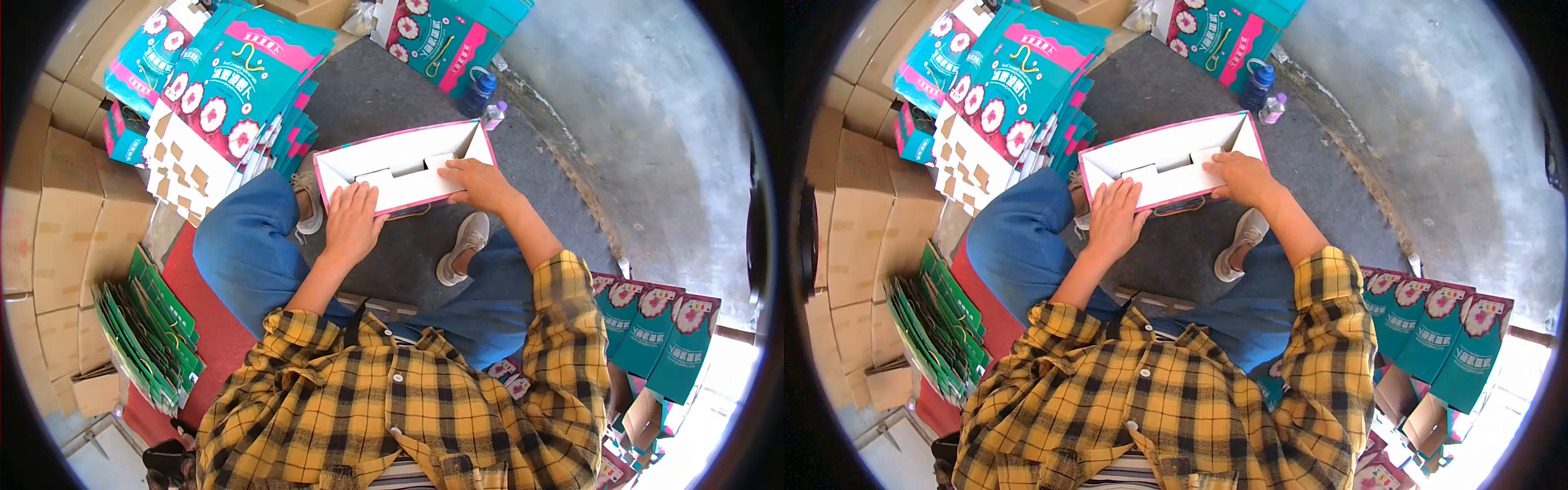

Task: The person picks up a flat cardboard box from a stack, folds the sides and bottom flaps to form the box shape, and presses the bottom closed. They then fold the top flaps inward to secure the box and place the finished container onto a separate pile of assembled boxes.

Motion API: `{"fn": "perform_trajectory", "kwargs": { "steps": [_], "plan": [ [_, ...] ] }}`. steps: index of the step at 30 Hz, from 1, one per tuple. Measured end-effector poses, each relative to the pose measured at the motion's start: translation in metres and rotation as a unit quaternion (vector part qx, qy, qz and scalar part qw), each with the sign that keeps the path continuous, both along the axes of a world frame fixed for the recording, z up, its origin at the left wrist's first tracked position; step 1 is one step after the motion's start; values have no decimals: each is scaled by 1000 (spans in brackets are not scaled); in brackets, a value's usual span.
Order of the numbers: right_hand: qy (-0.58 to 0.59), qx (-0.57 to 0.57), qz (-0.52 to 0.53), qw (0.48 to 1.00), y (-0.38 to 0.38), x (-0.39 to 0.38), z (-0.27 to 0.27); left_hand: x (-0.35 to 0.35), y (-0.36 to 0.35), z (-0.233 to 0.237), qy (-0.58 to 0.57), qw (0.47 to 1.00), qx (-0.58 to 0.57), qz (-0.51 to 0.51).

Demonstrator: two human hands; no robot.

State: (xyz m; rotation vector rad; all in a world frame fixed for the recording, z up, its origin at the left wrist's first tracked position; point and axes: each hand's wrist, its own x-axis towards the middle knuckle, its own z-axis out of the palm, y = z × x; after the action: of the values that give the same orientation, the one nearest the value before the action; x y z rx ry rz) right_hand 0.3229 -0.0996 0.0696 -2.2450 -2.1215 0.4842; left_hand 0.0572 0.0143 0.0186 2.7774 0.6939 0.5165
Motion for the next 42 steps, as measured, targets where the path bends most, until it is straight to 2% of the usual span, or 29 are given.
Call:
{"fn": "perform_trajectory", "kwargs": {
  "steps": [7,9,10,11,12,13,14,15,16,17,18,19,20,21,22,24,25,26,28,30,32,33,34,36,37,38,40,41,42],
  "plan": [
    [2,-5,14,1000,4,-3,12,-3,2,6,-22,1000,-13,-14],
    [33,10,-27,999,-1,-6,28,-7,2,12,-41,999,-24,-11],
    [33,7,-25,999,-1,-1,27,-11,5,21,-128,991,-33,18],
    [99,73,-107,987,-2,11,26,-15,10,26,-213,975,-43,47],
    [162,137,-188,959,-5,25,26,-17,21,26,-230,967,-39,99],
    [162,134,-185,960,-8,43,16,-18,35,20,-240,955,-98,146],
    [160,167,-259,938,-11,66,-1,-17,50,11,-249,937,-153,192],
    [158,202,-330,908,-11,81,-17,-16,67,-3,-251,936,-150,195],
    [158,204,-326,909,-12,87,-27,-13,84,-21,-299,870,-349,176],
    [281,155,-419,849,-14,92,-37,-12,93,-30,-333,764,-532,146],
    [394,102,-500,764,-15,91,-36,-13,93,-30,-334,764,-532,146],
    [393,103,-500,764,-15,91,-37,-13,92,-30,-326,697,-607,202],
    [468,61,-482,738,-15,88,-40,-14,91,-31,-312,619,-674,257],
    [540,17,-459,705,-15,86,-40,-20,95,-43,-283,608,-684,288],
    [540,15,-459,706,-17,90,-45,-25,96,-51,-283,606,-684,290],
    [546,-29,-500,672,-20,101,-54,-36,97,-67,-188,590,-725,303],
    [546,-29,-495,675,-21,105,-60,-28,91,-49,-152,618,-681,361],
    [528,-80,-523,664,-27,106,-67,-28,70,-33,-195,656,-680,263],
    [508,-128,-549,651,-33,93,-63,-33,80,-84,-93,517,-813,251],
    [568,-143,-471,660,-30,66,-40,-22,73,-92,-122,534,-804,229],
    [586,-146,-479,637,-33,75,-46,-10,81,-106,-185,426,-873,146],
    [602,-139,-474,628,-35,77,-43,-13,76,-90,-176,454,-863,138],
    [617,-132,-469,618,-34,77,-38,-16,74,-86,-178,454,-862,137],
    [641,-93,-417,638,-35,77,-16,-20,73,-75,-263,428,-850,158],
    [662,-55,-366,652,-39,75,-3,-21,68,-43,-267,428,-857,101],
    [660,-55,-368,653,-42,73,5,-18,66,-34,-267,427,-859,100],
    [633,70,-308,707,-47,66,21,-12,63,-14,-389,523,-757,40],
    [624,119,-284,719,-49,61,30,-9,61,1,-449,572,-686,-20],
    [623,122,-283,719,-53,68,28,-12,62,13,-470,603,-644,-8]
  ]
}}
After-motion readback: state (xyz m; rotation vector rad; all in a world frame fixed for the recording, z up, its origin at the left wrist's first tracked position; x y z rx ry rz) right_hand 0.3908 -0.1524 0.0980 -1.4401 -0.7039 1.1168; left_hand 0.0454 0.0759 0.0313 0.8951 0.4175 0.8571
